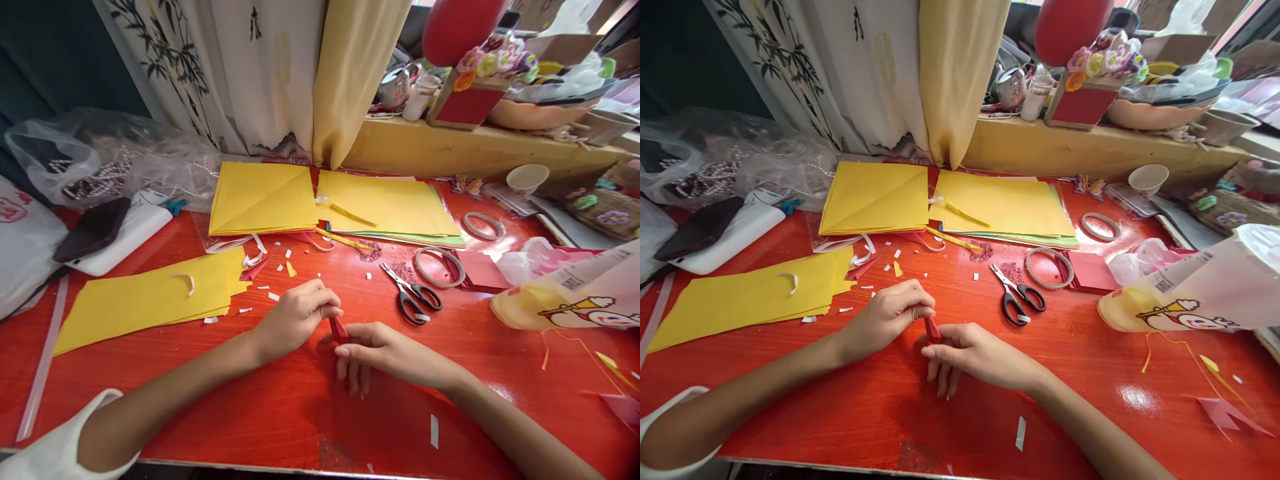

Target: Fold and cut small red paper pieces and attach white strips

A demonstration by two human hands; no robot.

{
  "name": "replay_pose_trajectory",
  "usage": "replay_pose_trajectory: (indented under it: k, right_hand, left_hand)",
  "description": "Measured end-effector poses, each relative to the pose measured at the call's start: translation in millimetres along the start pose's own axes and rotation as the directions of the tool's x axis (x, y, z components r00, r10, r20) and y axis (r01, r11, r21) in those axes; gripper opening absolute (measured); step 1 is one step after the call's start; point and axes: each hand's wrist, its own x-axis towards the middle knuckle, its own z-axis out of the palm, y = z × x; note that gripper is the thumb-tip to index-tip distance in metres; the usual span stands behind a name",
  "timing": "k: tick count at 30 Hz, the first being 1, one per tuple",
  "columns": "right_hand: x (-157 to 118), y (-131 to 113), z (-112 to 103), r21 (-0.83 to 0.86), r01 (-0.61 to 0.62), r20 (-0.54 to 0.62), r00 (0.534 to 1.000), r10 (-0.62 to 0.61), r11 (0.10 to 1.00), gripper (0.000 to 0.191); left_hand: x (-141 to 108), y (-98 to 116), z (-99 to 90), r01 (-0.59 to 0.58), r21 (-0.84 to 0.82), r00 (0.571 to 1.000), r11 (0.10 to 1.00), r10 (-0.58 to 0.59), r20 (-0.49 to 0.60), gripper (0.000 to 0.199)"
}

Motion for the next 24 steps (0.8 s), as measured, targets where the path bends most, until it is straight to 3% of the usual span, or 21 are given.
replay_pose_trajectory:
  k: [3,6,10,17,22,24]
  right_hand:
    - [1.6,1.5,0.1,0.001,-0.008,-0.05,0.999,0.008,1.0,0.03]
    - [2.2,0.6,0.7,-0.013,-0.052,-0.105,0.993,0.051,0.999,0.034]
    - [-0.3,-2.4,2.3,-0.083,-0.073,-0.087,0.994,0.065,0.994,0.035]
    - [0.3,-1.7,5.7,-0.179,-0.068,-0.135,0.99,0.044,0.982,0.037]
    - [0.2,-4.0,4.6,-0.14,-0.104,-0.142,0.986,0.084,0.985,0.037]
    - [0.0,-3.8,4.7,-0.112,-0.112,-0.153,0.984,0.094,0.987,0.036]
  left_hand:
    - [-0.9,1.9,2.8,0.014,-0.054,1.0,0.998,-0.014,0.002,0.012]
    - [-2.1,4.5,4.6,0.144,-0.241,0.989,0.96,-0.137,0.047,0.012]
    - [-4.3,6.8,4.6,0.224,-0.414,0.974,0.882,-0.185,0.134,0.012]
    - [-2.4,8.8,0.8,0.283,-0.418,0.957,0.863,-0.227,0.18,0.016]
    - [0.7,6.2,0.5,0.344,-0.533,0.938,0.773,-0.252,0.239,0.017]
    - [2.1,5.0,-1.6,0.353,-0.524,0.934,0.775,-0.262,0.241,0.018]
